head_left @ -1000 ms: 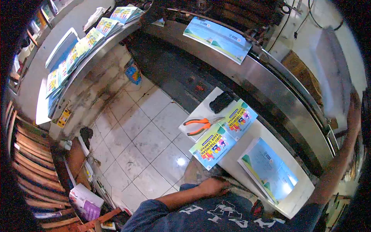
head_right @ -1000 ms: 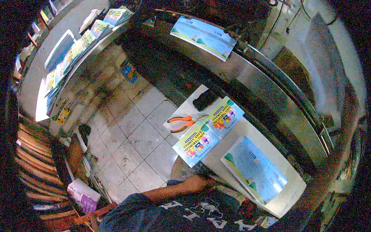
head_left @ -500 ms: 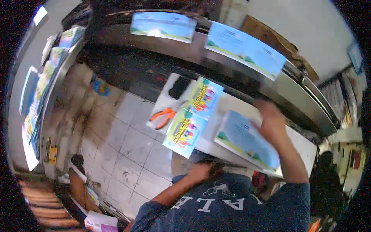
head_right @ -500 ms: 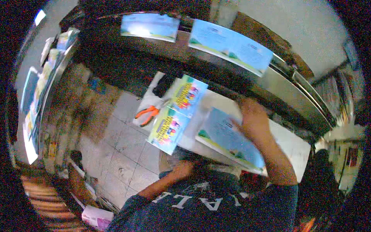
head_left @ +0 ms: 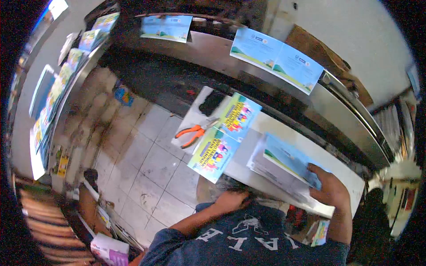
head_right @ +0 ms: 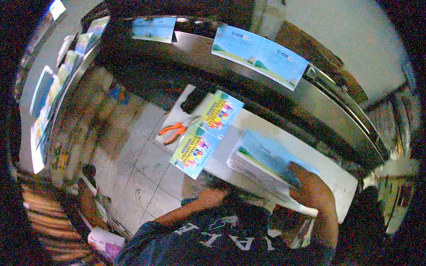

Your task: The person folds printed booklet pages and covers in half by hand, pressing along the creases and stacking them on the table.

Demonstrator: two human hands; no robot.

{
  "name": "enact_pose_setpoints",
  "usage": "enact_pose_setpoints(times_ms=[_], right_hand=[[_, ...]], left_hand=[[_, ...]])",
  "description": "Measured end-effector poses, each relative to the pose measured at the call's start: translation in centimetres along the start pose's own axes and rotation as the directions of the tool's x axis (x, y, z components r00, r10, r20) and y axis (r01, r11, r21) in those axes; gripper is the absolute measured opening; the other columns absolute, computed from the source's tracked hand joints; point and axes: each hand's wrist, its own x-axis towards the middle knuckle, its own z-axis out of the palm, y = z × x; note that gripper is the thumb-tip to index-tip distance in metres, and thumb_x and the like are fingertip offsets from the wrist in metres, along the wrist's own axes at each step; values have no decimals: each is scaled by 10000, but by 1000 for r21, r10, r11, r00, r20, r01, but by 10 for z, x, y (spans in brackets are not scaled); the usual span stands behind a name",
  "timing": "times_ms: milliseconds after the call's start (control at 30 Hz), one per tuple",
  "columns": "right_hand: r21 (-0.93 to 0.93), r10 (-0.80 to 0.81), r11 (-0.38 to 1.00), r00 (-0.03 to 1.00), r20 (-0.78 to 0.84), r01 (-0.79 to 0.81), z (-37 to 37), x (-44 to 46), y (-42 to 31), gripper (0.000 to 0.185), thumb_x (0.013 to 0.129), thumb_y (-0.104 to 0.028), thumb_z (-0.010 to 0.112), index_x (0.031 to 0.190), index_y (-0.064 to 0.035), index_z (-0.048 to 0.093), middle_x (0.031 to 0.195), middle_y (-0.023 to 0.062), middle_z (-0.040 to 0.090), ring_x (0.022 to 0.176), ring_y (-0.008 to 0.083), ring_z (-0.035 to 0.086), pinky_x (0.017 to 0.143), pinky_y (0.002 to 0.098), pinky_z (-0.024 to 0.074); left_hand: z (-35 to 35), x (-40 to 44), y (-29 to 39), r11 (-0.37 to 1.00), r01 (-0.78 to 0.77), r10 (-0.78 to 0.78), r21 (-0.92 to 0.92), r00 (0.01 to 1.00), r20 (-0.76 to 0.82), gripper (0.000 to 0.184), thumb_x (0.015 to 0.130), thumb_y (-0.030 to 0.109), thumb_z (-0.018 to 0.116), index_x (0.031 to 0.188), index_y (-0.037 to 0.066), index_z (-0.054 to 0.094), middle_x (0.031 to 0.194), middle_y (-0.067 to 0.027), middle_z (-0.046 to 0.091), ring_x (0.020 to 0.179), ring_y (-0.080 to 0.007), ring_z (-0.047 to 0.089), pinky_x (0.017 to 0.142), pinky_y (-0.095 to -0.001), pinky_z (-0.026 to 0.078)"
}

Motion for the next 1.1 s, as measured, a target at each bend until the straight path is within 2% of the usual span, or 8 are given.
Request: enact_pose_setpoints(times_ms=[200, 333, 400, 533, 600, 733, 1000, 1100], right_hand=[[-353, 102, 917, 965, -240, -185, -42, 14, 11, 308, 807, -155, 655, 1092, -38, 645, 875, 222, 649, 845, 350, 636, 751, 447, 475], [-332, -28, 921, 816, -578, -204, -84, 44, 71, 286, 904, -240, 541, 1112, -60, 621, 943, 218, 654, 889, 419, 610, 826, 470, 479], [-181, 233, 869, 704, -671, -460, -146, 67, 69, 351, 897, -148, 569, 1215, -1, 576, 1111, 203, 635, 1053, 303, 607, 922, 372, 471], [-265, -227, 964, 416, -881, -35, -226, 136, 58, 403, 918, -99, 505, 1319, -59, 524, 1305, 185, 553, 1205, 272, 538, 1014, 368, 411], [-486, -432, 841, 243, -868, -238, -208, 177, -2, 383, 927, -81, 468, 1301, -105, 546, 1303, 151, 563, 1206, 282, 539, 1015, 371, 413], [-544, -448, 821, 395, -802, -172, -140, 259, 4, 408, 901, -9, 431, 1272, -124, 556, 1324, 144, 539, 1228, 304, 510, 1032, 393, 406], [-660, -476, 752, 683, -554, -11, -33, 214, -4, 445, 807, 6, 563, 1246, -69, 553, 1280, 177, 550, 1191, 398, 506, 1026, 450, 410], [-307, -46, 950, 946, -320, -57, -10, 141, -31, 596, 748, -215, 720, 1279, -47, 506, 1309, 204, 502, 1228, 377, 466, 1040, 456, 385]], left_hand=[[7, 1, -10, 993, 11, -11, -114, 1000, 0, 353, 898, 379, 534, 1062, 69, 577, 913, -206, 649, 794, -389, 646, 679, -490, 534], [34, 3, -28, 991, -22, 8, -131, 994, -113, 324, 902, 366, 536, 1072, 96, 587, 922, -196, 647, 818, -387, 641, 706, -497, 527], [11, -3, -22, 980, -57, 36, -192, 993, -108, 323, 903, 377, 537, 1070, 106, 595, 923, -189, 648, 819, -386, 641, 705, -497, 527], [6, -4, -24, 970, -103, 71, -222, 986, -149, 319, 904, 397, 543, 1043, 119, 612, 890, -176, 642, 808, -379, 638, 699, -492, 523], [4, -6, -21, 964, -91, 47, -250, 984, -174, 315, 902, 398, 546, 1031, 117, 610, 873, -175, 638, 792, -381, 635, 692, -490, 522], [7, -5, -22, 860, -80, -21, -504, 982, -190, 303, 900, 390, 556, 1013, 113, 608, 847, -170, 635, 752, -396, 629, 666, -485, 521], [14, -4, -22, 959, -152, 92, -240, 966, -241, 285, 901, 361, 555, 1022, 110, 611, 838, -197, 640, 741, -400, 632, 662, -488, 519], [26, 1, -27, 959, -155, 107, -236, 973, -205, 306, 896, 363, 556, 1052, 105, 604, 850, -198, 647, 765, -397, 637, 688, -496, 517]])
